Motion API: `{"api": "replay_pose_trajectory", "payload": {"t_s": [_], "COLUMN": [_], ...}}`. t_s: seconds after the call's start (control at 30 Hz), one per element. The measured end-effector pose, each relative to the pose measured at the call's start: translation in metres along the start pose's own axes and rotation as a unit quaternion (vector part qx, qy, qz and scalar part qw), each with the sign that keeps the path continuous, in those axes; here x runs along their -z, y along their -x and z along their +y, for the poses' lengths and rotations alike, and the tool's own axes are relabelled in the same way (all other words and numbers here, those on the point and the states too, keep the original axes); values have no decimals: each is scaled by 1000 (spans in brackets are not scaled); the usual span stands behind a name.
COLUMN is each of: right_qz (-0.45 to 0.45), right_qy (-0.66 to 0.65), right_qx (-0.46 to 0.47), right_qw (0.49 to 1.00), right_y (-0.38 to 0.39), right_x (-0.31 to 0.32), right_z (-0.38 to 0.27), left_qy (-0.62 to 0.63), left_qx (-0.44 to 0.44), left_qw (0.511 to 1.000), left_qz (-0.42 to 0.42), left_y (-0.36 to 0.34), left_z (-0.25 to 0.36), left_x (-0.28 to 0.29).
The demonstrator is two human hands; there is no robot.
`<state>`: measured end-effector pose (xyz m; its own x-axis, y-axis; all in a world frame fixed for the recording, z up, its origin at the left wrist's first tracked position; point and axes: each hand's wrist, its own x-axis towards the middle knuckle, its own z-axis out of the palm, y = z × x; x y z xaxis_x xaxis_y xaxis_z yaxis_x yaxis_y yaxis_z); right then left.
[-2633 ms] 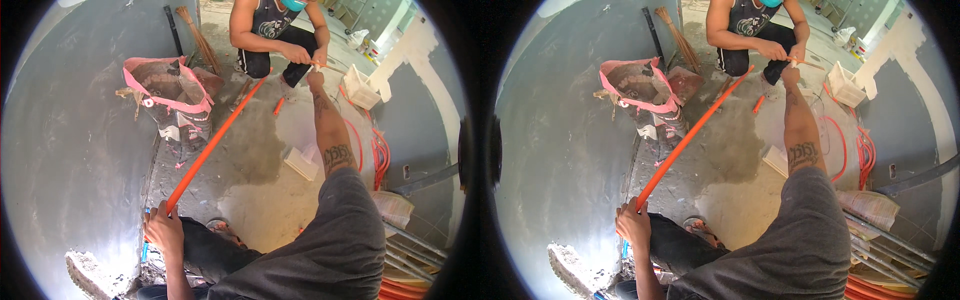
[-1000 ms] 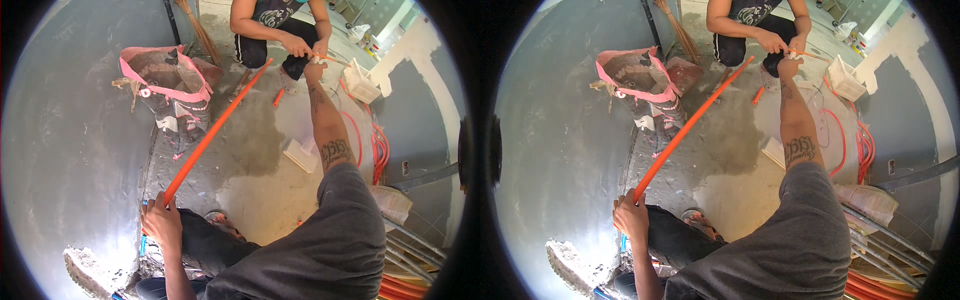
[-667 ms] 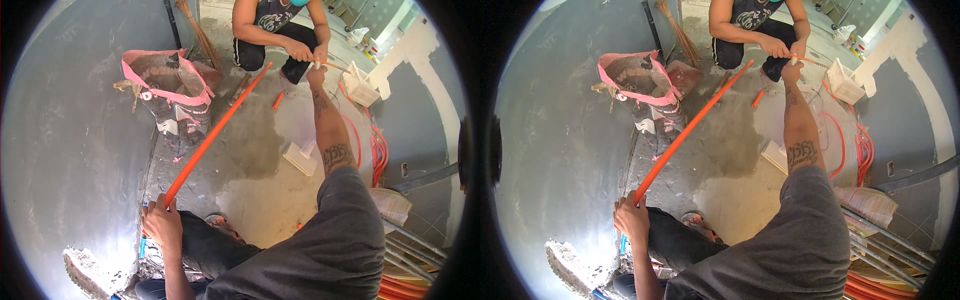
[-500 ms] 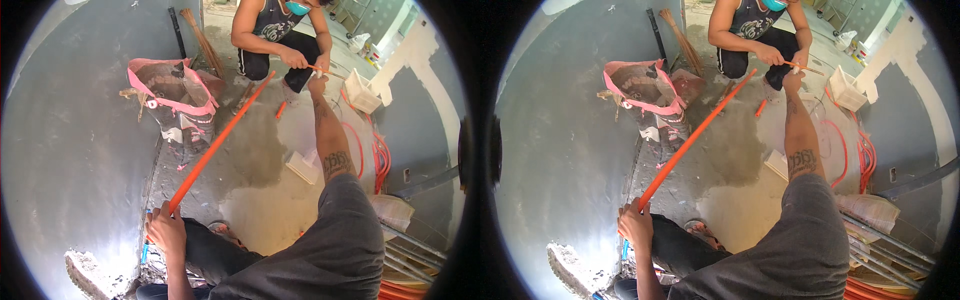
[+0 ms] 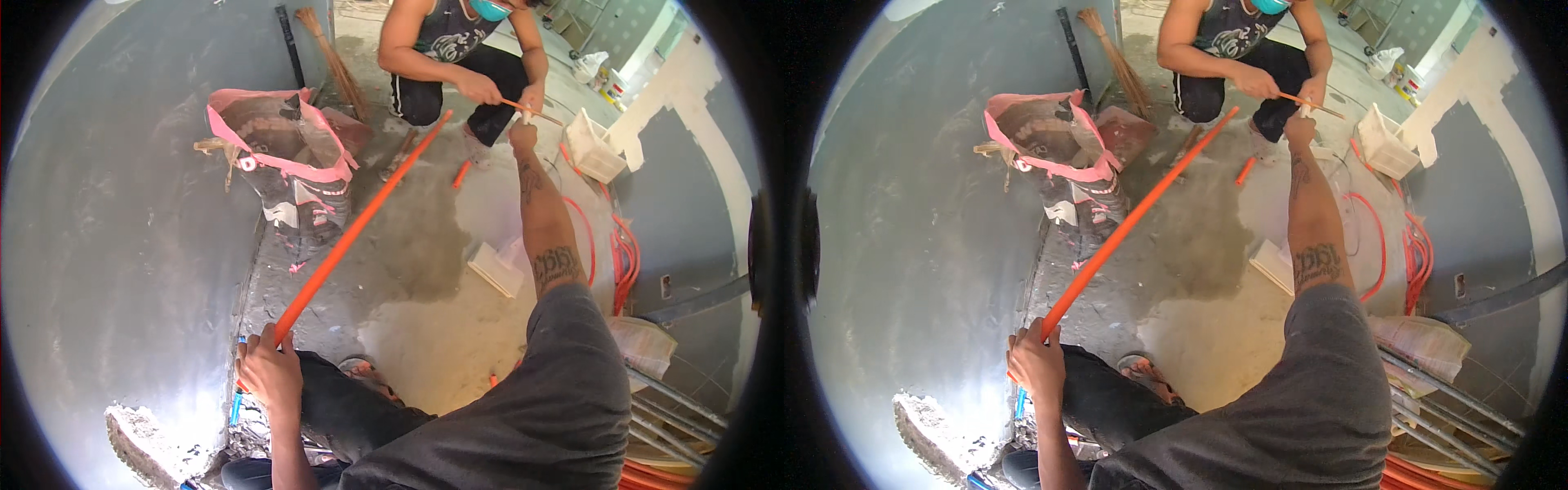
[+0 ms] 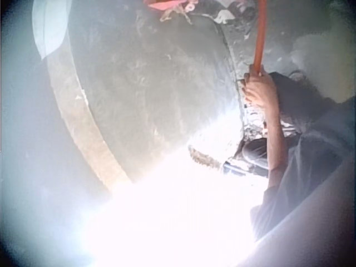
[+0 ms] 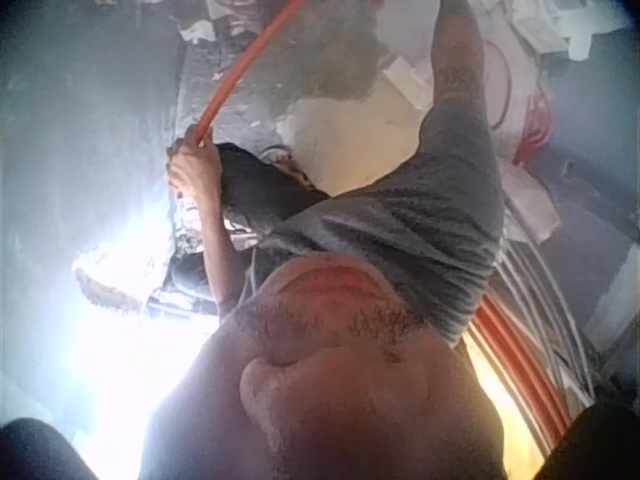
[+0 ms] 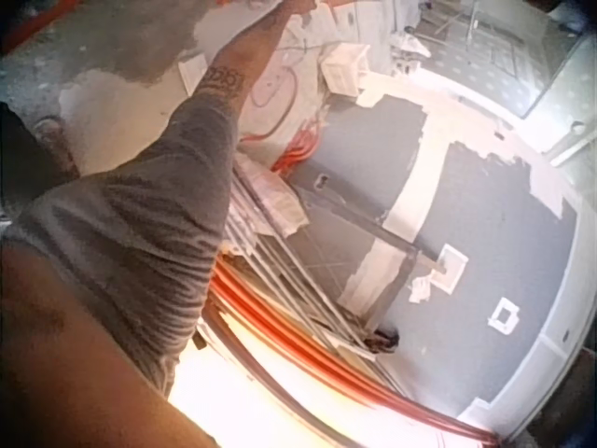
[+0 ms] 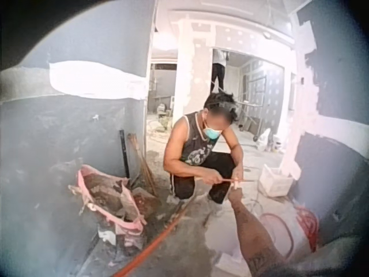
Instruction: The person cuts a piece of orange conduit with a hand saw, then walks through a room containing cement bags and picks up a different piece of conduit from a pile on a balcony.
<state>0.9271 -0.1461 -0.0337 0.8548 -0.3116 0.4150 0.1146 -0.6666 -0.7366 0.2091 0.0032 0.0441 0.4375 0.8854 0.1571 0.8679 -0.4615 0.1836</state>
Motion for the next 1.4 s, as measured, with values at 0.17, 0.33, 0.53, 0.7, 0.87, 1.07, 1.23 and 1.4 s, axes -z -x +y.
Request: {"api": "replay_pose_trajectory", "payload": {"t_s": [0.17, 0.33, 0.53, 0.7, 0.87, 1.07, 1.23, 1.4], "right_qz": [-228, -51, -132, -82, -161, -75, -68, -198], "right_qy": [-216, -108, -178, -73, -193, -90, -107, -156], "right_qx": [-114, 108, -94, 6, -87, -13, 26, -58], "right_qw": [943, 987, 971, 994, 964, 993, 992, 966], "right_y": [83, -62, 70, 43, 53, -4, 13, 69], "right_x": [-43, -34, -38, -52, -43, -29, -47, -65], "right_z": [-39, 28, -34, 2, -8, 9, 11, -11], "left_qy": [-57, 28, -28, -27, -34, 3, -21, -62], "left_qx": [29, -4, 12, 8, 20, -6, -2, 22], "left_qw": [998, 1000, 999, 999, 999, 999, 999, 998], "left_qz": [13, 11, 28, 31, 19, 33, 46, 15], "left_y": [4, 2, 4, 3, 2, 3, 2, 4], "left_z": [-8, 4, -10, -6, -6, -2, -2, -7], "left_x": [6, -3, 3, -1, 0, -6, -4, 4]}}
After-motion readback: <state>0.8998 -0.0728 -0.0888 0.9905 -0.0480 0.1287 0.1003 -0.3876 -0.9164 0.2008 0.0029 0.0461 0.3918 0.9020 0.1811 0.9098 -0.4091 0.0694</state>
